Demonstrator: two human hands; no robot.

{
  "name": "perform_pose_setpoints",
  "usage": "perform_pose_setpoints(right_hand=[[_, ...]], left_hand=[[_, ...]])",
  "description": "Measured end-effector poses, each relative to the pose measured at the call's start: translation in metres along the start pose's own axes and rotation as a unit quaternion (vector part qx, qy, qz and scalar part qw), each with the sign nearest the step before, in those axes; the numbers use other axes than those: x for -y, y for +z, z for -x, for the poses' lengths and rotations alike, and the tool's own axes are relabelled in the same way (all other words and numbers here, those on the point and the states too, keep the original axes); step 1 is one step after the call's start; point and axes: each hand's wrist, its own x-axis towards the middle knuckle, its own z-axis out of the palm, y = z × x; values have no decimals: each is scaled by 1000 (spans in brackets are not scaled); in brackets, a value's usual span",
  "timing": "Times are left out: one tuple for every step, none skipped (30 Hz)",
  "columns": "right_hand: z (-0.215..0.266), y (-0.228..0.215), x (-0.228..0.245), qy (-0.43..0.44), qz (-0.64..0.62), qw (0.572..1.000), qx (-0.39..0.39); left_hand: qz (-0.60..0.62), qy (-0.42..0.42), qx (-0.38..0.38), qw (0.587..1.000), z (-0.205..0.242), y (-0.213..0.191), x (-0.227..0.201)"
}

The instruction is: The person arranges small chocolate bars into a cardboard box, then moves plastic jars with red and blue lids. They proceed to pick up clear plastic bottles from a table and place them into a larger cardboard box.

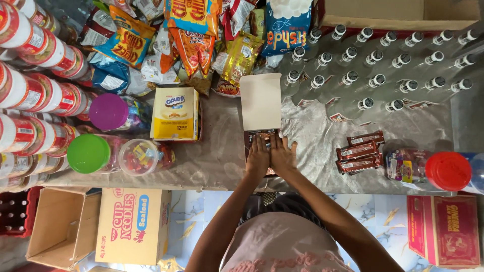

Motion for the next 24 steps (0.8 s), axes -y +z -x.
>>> perform_pose_setpoints(right_hand=[[2, -8, 1, 1, -1, 1000, -1], [5, -16, 3, -7, 13, 1000, 27], [9, -23, 5, -16, 27, 998, 54], [7, -19, 4, -14, 25, 998, 53], [5, -14, 3, -20, 28, 999, 29], [4, -9, 1, -25, 31, 999, 6], [4, -5, -2, -23, 29, 999, 5], [4, 0, -5, -29, -11, 999, -31], [5, 5, -8, -35, -51, 996, -68], [12, 3, -11, -32, -52, 996, -70], [18, 1, -15, -51, -85, 991, -88], [24, -2, -21, -68, -117, 985, -108], [29, 2, -30, -63, -117, 985, -112], [37, 8, -38, -90, -134, 971, -176], [45, 14, -45, -116, -150, 952, -238], [50, 13, -54, -111, -152, 953, -238], [55, 13, -63, -81, -178, 949, -246], [60, 12, -73, -51, -204, 944, -255], [65, 12, -83, -46, -205, 944, -256], [68, 10, -95, -2, -215, 940, -266], [72, 9, -107, 42, -224, 934, -276], [76, 8, -117, 50, -225, 933, -277], [79, 7, -128, 72, -254, 915, -305], [85, 7, -139, 96, -282, 894, -333]], left_hand=[[-1, 1, 0, 1000, 1, -14, 0], [-9, 5, 13, 1000, 3, -27, 0], [-17, 8, 26, 999, 5, -41, 0], [-18, 10, 26, 999, 5, -31, 0], [-8, 6, -2, 1000, 5, -21, 1], [3, 1, -29, 1000, 6, -11, 1], [3, 4, -29, 1000, 7, -14, 2], [15, 9, -21, 1000, 7, -17, 3], [28, 14, -14, 999, 7, -20, 4], [26, 17, -15, 999, 8, -30, 6], [109, 29, -35, 993, 9, -40, 7], [193, 43, -56, 979, 7, -50, 7], [192, 49, -58, 978, 6, -80, 1], [253, 47, -36, 966, 8, -108, -6], [312, 45, -12, 949, 10, -137, -13], [312, 49, -9, 949, 9, -139, -22], [338, 68, -2, 939, 7, -141, -31], [364, 88, 4, 927, 4, -142, -40], [364, 92, 6, 927, 1, -144, -49], [361, 134, -31, 922, -3, -147, -58], [357, 175, -68, 915, -8, -149, -68], [358, 183, -64, 913, -12, -148, -77], [373, 173, -31, 911, -15, -146, -87], [387, 166, 4, 907, -19, -144, -98]])
